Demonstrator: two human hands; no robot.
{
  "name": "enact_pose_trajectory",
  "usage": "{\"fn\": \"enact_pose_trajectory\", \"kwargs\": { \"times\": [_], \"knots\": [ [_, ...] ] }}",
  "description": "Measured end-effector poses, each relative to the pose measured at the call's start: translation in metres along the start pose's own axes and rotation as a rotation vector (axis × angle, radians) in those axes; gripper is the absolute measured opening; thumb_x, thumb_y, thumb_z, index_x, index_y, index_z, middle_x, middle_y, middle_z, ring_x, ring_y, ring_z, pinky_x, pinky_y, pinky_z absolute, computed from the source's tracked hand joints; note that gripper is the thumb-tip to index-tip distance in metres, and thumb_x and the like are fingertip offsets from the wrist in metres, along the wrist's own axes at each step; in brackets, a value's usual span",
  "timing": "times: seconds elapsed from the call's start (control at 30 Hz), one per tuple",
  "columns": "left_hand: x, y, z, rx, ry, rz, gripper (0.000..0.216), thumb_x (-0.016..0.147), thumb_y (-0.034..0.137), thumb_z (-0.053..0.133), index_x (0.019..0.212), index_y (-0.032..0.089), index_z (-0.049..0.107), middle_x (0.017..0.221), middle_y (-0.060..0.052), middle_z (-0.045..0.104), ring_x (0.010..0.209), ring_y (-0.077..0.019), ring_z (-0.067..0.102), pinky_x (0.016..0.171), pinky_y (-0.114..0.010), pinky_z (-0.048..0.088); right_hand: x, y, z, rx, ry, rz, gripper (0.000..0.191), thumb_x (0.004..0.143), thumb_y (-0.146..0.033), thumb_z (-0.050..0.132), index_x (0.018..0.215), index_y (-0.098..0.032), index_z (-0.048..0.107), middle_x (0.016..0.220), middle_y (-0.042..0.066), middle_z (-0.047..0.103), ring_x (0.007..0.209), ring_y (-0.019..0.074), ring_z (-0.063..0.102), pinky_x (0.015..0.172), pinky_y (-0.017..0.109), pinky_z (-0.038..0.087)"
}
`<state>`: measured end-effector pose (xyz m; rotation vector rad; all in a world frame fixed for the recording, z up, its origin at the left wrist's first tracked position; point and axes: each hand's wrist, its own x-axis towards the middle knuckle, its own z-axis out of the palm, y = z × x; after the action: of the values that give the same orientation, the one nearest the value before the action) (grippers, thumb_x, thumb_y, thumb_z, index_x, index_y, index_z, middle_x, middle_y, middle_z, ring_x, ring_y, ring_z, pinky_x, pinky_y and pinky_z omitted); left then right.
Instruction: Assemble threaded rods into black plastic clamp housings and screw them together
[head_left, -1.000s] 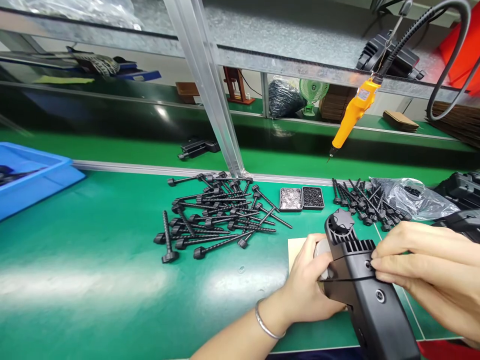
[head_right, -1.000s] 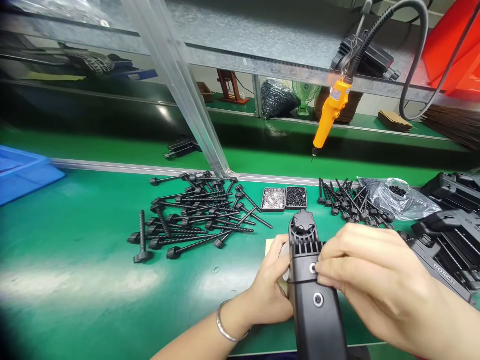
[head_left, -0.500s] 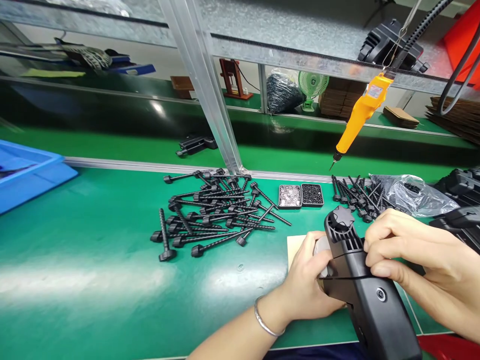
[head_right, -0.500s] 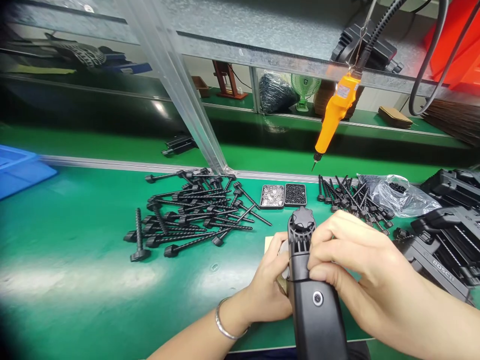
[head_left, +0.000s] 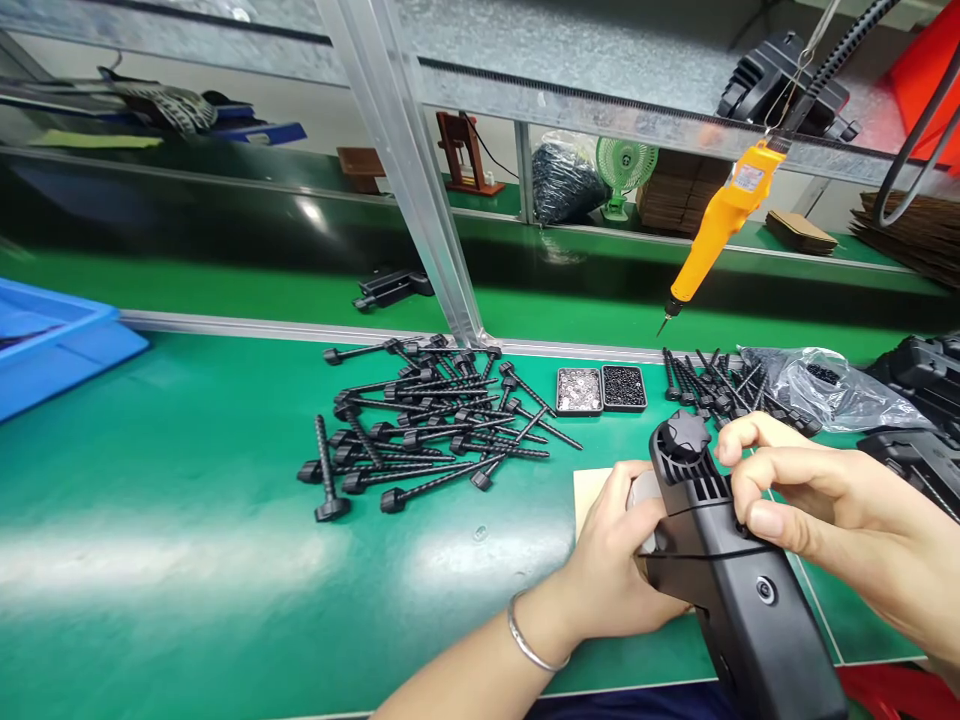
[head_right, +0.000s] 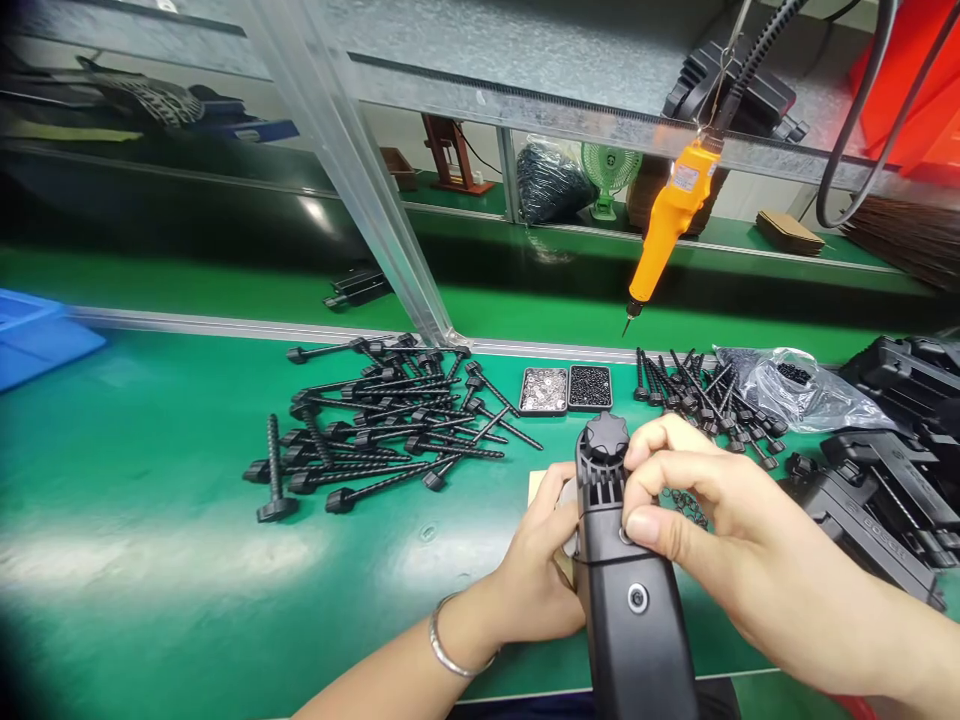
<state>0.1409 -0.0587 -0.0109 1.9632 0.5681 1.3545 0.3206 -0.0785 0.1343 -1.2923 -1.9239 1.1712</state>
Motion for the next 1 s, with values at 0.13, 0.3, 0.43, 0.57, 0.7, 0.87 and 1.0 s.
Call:
{"fn": "enact_pose_trajectory", "kwargs": {
  "times": [0.13,0.3,0.43,0.57,0.7,0.87,1.0],
  "knots": [
    [0.000,0.000,-0.001,0.013,-0.003,0.010,0.051,0.072,0.020,0.081,0.119,0.021,0.060,0.118,-0.012,0.057,0.111,-0.0269,0.053,0.092,-0.039,0.055,-0.002,0.003,0.003,-0.016,0.048,-0.001,0.024,0.097,-0.039,0.062,0.077,-0.026,0.063,0.105,-0.001,0.053,0.102,0.0118,0.052,0.087,0.013,0.046],
    [0.000,0.000,0.000,0.016,-0.006,0.001,0.053,0.073,0.020,0.080,0.122,0.021,0.059,0.119,-0.012,0.058,0.111,-0.0262,0.053,0.093,-0.038,0.054,-0.003,0.015,0.011,0.158,0.174,0.080,0.017,0.091,-0.038,0.072,0.091,-0.029,0.058,0.115,-0.002,0.053,0.112,0.0133,0.053,0.083,0.013,0.051],
    [0.000,0.001,0.001,0.017,-0.002,-0.004,0.051,0.073,0.020,0.079,0.120,0.021,0.059,0.118,-0.012,0.059,0.111,-0.0274,0.053,0.093,-0.040,0.055,-0.004,0.019,0.006,0.316,0.097,0.187,0.025,0.087,-0.040,0.076,0.099,-0.029,0.057,0.116,-0.001,0.057,0.113,0.0169,0.057,0.081,0.018,0.056],
    [0.000,0.001,0.001,-0.035,0.020,-0.010,0.042,0.072,0.019,0.076,0.111,0.021,0.061,0.114,-0.012,0.058,0.108,-0.0275,0.055,0.089,-0.041,0.057,0.024,0.017,-0.023,0.279,0.326,0.163,0.048,0.067,-0.055,0.087,0.099,-0.025,0.067,0.108,0.005,0.063,0.108,0.0249,0.060,0.085,0.031,0.058],
    [-0.002,0.000,0.003,-0.072,0.033,-0.018,0.041,0.068,0.015,0.074,0.108,0.021,0.063,0.110,-0.011,0.057,0.105,-0.0276,0.055,0.085,-0.041,0.058,0.111,0.019,-0.060,0.270,0.769,0.032,0.062,0.051,-0.048,0.093,0.101,-0.024,0.065,0.113,0.007,0.064,0.114,0.0283,0.058,0.107,0.047,0.046],
    [-0.002,-0.004,0.004,-0.114,0.023,-0.067,0.063,0.058,0.005,0.074,0.116,0.025,0.063,0.113,-0.009,0.053,0.106,-0.0277,0.058,0.085,-0.040,0.059,0.221,0.026,-0.090,0.351,0.774,-0.076,0.037,0.077,-0.025,0.083,0.103,-0.016,0.059,0.106,0.005,0.063,0.101,0.0203,0.061,0.092,0.038,0.054],
    [-0.001,-0.005,0.003,-0.114,0.023,-0.044,0.068,0.055,0.002,0.071,0.117,0.027,0.062,0.114,-0.009,0.053,0.106,-0.0278,0.058,0.084,-0.039,0.059,0.230,0.035,-0.088,0.454,0.563,-0.110,0.020,0.098,-0.031,0.062,0.101,-0.011,0.062,0.083,0.001,0.060,0.071,0.0110,0.059,0.068,0.026,0.055]
  ]
}}
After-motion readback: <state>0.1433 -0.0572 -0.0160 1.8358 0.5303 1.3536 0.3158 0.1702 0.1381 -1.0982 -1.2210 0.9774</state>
